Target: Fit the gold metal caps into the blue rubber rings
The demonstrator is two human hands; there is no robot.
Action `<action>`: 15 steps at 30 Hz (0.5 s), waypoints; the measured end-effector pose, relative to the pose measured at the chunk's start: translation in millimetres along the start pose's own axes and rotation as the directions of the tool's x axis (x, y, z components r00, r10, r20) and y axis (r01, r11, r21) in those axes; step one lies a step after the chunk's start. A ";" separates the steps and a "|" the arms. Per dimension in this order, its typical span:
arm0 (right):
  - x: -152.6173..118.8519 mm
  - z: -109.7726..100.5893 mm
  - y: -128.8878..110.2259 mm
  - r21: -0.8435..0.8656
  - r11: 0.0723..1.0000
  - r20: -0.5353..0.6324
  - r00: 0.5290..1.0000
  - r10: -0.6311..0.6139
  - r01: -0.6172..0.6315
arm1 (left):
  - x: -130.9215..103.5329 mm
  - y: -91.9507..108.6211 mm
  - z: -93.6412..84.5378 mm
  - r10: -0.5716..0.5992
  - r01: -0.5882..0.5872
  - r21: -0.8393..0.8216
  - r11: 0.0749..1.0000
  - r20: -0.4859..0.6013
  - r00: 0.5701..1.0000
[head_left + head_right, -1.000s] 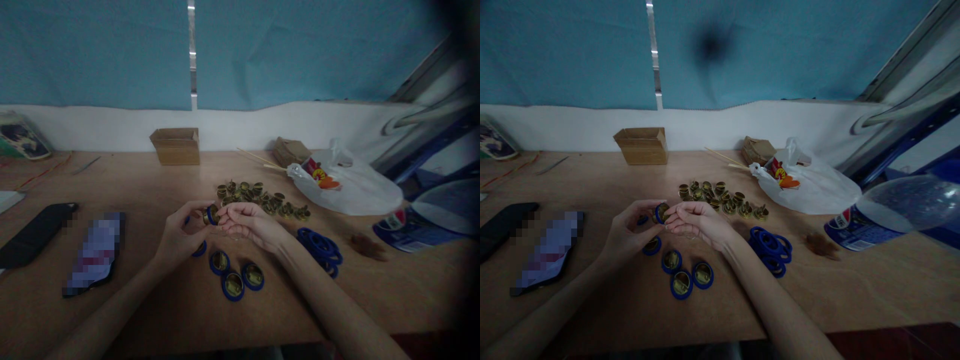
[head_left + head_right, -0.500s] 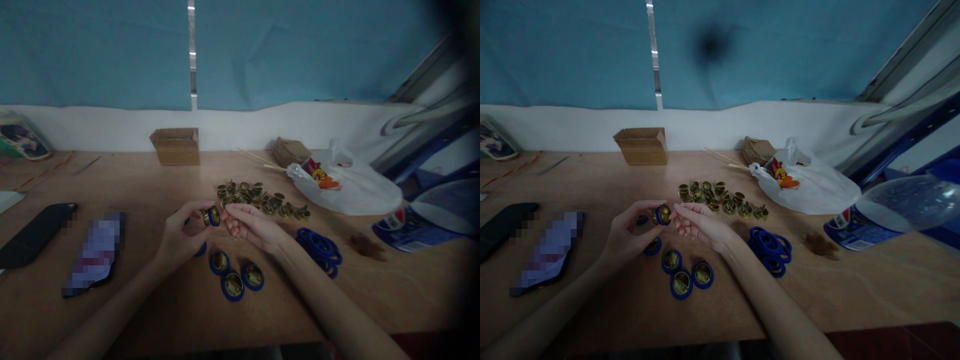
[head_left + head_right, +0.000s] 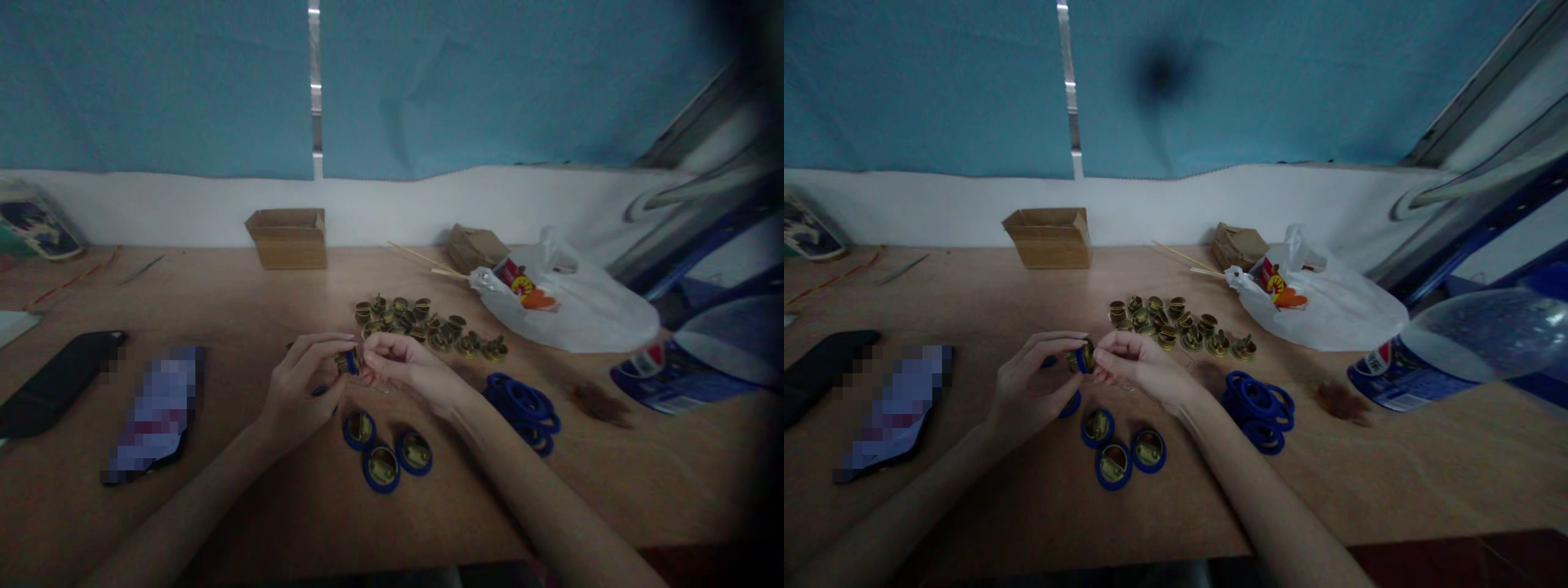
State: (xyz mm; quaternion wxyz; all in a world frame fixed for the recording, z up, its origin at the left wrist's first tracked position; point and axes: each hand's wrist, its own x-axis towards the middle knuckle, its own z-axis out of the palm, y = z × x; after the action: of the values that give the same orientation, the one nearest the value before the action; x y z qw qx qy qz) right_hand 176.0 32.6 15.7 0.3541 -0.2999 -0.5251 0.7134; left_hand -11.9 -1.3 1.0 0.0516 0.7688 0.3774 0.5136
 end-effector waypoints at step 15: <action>-3.9 6.2 -3.9 -0.178 0.980 0.030 0.996 -0.087 0.090 | -3.3 -3.2 -0.4 0.084 -0.080 0.121 0.989 -0.027 0.996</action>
State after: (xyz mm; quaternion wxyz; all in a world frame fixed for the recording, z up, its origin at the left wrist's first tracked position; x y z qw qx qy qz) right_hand 174.0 26.7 21.3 0.3513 -0.2989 -0.6038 0.6502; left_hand -14.6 -1.2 -2.8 -0.0217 0.7771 0.3763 0.5040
